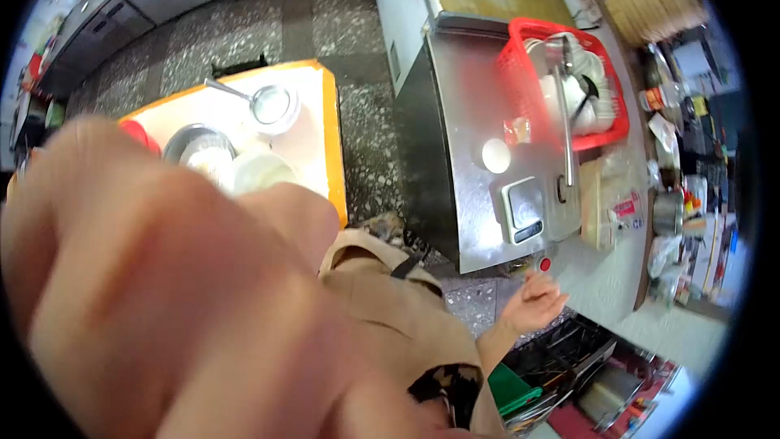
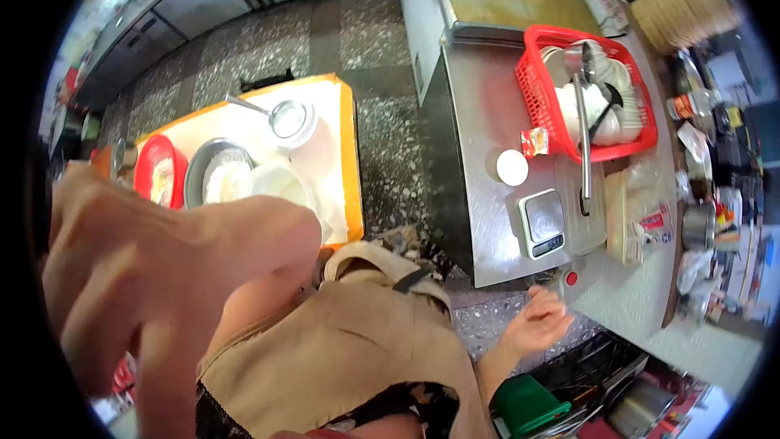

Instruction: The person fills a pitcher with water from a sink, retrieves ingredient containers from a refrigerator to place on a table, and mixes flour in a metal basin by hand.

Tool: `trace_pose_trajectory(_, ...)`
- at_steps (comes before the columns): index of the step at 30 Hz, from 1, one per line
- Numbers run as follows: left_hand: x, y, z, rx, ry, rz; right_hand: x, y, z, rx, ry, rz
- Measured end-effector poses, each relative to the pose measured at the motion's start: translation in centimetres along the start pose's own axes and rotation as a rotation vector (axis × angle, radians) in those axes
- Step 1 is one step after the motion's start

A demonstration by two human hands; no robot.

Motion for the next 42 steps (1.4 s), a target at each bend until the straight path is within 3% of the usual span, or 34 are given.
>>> trace_pose_trajectory(3, -0.8, -3.6, -1.8, -0.086, 0.008, 0.020, -6.8, 2.8, -0.6, 0.005, 0.045, -0.157)
trace_pose_trajectory(11, -2.6, -17.7, -1.0, -0.234, 0.030, 0.055, -19.7, 13.2, 2.8, 0.043, 0.118, -0.301)
trace_pose_trajectory(17, -5.0, -35.6, 5.0, -0.261, 0.020, 0.075, -30.2, 27.8, 10.6, 0.019, 0.157, -0.301)
trace_pose_trajectory(23, -8.8, -49.3, 12.7, -0.410, 0.050, 0.119, -41.0, 46.3, 13.0, -0.045, 0.263, -0.539)
trace_pose_trajectory(27, -9.8, -53.3, 17.4, -0.554, 0.088, 0.115, -46.5, 54.2, 15.9, -0.002, 0.264, -0.658)
trace_pose_trajectory(31, -10.2, -55.0, 21.1, -0.740, 0.116, 0.124, -50.1, 61.8, 20.2, -0.068, 0.414, -0.773)
trace_pose_trajectory(42, -11.2, -54.4, 27.8, -1.328, 0.222, 0.119, -52.0, 86.4, 32.0, -0.121, 0.866, -1.348)
Point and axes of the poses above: each hand's wrist, its own x-axis away from the middle knuckle, its own y-axis out of the palm, z = x × y, the point moved 2 cm from there along -x, towards the middle knuckle, and after that the axes turned 14 degrees about y, right-handed, at the moved point
